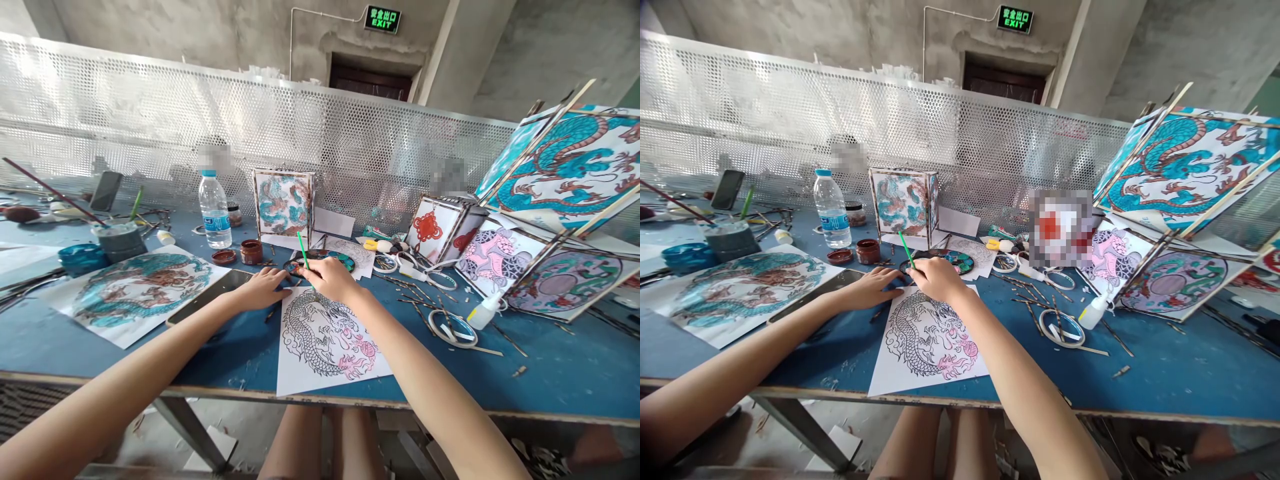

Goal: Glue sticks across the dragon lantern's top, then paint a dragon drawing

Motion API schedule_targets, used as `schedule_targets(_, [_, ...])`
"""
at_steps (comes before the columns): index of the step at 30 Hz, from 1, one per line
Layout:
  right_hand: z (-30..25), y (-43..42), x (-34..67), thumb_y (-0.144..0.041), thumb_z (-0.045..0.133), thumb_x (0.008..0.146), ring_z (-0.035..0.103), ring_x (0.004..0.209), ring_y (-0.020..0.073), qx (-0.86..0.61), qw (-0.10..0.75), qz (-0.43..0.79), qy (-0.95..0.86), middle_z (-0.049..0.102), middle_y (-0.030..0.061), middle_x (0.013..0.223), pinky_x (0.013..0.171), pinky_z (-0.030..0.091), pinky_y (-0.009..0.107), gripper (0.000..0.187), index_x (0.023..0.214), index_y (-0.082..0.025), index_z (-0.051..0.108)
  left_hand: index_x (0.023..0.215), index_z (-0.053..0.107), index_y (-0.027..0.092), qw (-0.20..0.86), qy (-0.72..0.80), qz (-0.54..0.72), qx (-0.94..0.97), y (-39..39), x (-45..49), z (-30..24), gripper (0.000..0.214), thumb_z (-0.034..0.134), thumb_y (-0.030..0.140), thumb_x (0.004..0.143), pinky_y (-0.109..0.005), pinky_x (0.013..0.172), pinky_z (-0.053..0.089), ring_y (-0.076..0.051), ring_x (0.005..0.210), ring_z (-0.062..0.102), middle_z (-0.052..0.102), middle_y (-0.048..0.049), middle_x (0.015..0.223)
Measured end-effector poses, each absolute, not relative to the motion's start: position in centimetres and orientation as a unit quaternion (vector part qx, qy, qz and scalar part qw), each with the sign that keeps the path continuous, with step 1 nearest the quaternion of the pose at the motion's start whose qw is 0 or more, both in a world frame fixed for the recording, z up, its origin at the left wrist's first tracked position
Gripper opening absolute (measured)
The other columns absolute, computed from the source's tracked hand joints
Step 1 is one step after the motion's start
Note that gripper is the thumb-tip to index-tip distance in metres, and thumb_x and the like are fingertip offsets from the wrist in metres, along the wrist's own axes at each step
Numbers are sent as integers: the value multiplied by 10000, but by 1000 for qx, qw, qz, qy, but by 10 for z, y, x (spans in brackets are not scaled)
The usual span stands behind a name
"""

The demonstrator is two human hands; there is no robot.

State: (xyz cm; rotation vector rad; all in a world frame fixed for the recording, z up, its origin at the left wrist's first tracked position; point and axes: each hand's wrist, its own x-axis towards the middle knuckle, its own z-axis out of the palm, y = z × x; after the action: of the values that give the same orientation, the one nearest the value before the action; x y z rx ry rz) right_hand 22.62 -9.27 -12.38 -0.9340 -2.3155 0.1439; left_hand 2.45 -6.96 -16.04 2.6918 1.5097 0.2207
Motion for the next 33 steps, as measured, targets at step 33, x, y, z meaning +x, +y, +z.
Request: schedule_targets(33, [-125, -101, 213, -235, 427, 894, 484, 581, 99, -293, 339, 95, -889, 551, -2, 612, 574, 296, 217, 266, 660, -160, 531, 1137, 504, 171, -16, 486, 75, 871, -63, 21, -170, 414, 417, 436, 831, -418, 931, 365, -306, 1132, 442, 540, -129, 1157])
